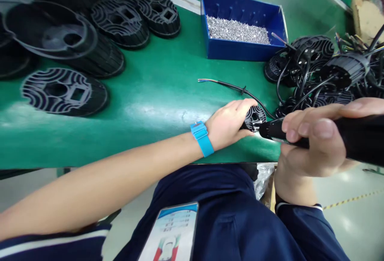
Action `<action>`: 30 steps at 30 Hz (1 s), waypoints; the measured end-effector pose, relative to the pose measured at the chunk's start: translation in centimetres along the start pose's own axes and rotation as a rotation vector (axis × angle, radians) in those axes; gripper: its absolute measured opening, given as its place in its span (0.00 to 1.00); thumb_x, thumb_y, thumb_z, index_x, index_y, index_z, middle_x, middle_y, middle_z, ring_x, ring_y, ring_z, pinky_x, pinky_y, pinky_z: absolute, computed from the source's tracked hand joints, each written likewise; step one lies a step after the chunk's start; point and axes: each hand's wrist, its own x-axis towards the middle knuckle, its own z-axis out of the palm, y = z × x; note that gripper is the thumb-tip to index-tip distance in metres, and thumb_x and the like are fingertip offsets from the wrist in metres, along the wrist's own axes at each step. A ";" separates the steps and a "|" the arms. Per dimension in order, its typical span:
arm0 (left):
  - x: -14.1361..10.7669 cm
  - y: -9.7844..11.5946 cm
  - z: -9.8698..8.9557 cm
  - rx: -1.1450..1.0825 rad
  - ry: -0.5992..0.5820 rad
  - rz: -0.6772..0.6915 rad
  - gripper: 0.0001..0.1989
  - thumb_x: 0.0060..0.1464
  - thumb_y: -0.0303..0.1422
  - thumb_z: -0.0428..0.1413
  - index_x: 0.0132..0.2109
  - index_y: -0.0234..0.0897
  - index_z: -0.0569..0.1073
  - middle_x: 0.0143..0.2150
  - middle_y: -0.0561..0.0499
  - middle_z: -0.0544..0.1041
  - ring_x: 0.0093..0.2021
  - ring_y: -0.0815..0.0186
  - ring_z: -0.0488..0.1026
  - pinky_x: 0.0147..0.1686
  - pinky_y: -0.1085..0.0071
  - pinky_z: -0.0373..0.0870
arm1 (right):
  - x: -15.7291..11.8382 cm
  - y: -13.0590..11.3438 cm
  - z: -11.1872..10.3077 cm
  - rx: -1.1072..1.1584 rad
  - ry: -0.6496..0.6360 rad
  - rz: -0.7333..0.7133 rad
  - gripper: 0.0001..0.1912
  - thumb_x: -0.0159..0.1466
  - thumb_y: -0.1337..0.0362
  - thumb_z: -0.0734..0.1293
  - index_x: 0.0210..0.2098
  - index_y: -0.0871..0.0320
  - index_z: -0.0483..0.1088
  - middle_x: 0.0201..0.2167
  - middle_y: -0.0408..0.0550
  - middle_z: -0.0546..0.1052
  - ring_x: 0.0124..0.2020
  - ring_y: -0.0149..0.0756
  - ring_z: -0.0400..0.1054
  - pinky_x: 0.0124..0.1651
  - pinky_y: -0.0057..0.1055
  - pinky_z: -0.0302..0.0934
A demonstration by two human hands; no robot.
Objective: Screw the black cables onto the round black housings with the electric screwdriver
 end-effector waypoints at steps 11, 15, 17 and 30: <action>0.0 0.1 0.1 0.008 0.022 -0.007 0.39 0.52 0.40 0.74 0.62 0.36 0.63 0.57 0.39 0.77 0.58 0.48 0.77 0.58 0.54 0.77 | 0.0 0.1 0.4 0.035 0.034 -0.010 0.10 0.61 0.64 0.76 0.41 0.49 0.76 0.24 0.37 0.68 0.17 0.29 0.62 0.19 0.32 0.63; -0.2 0.0 0.1 0.017 0.023 -0.003 0.37 0.53 0.39 0.73 0.62 0.39 0.63 0.57 0.40 0.77 0.58 0.48 0.77 0.56 0.54 0.77 | 0.1 0.0 0.0 0.058 -0.036 0.029 0.09 0.62 0.65 0.75 0.41 0.49 0.75 0.22 0.35 0.70 0.16 0.29 0.59 0.20 0.32 0.62; -0.3 0.0 0.0 0.021 0.013 -0.006 0.35 0.54 0.37 0.72 0.62 0.39 0.62 0.58 0.40 0.77 0.59 0.48 0.77 0.57 0.53 0.77 | 0.1 0.0 -0.2 0.064 -0.050 0.038 0.10 0.62 0.64 0.76 0.40 0.48 0.74 0.22 0.34 0.70 0.15 0.29 0.58 0.20 0.33 0.61; -0.7 0.0 -0.3 0.106 0.008 0.069 0.31 0.58 0.35 0.70 0.61 0.36 0.65 0.60 0.38 0.76 0.61 0.48 0.75 0.62 0.51 0.75 | 4.3 3.7 -1.2 0.477 -0.443 0.113 0.17 0.57 0.55 0.80 0.41 0.44 0.73 0.16 0.29 0.64 0.09 0.27 0.51 0.13 0.29 0.52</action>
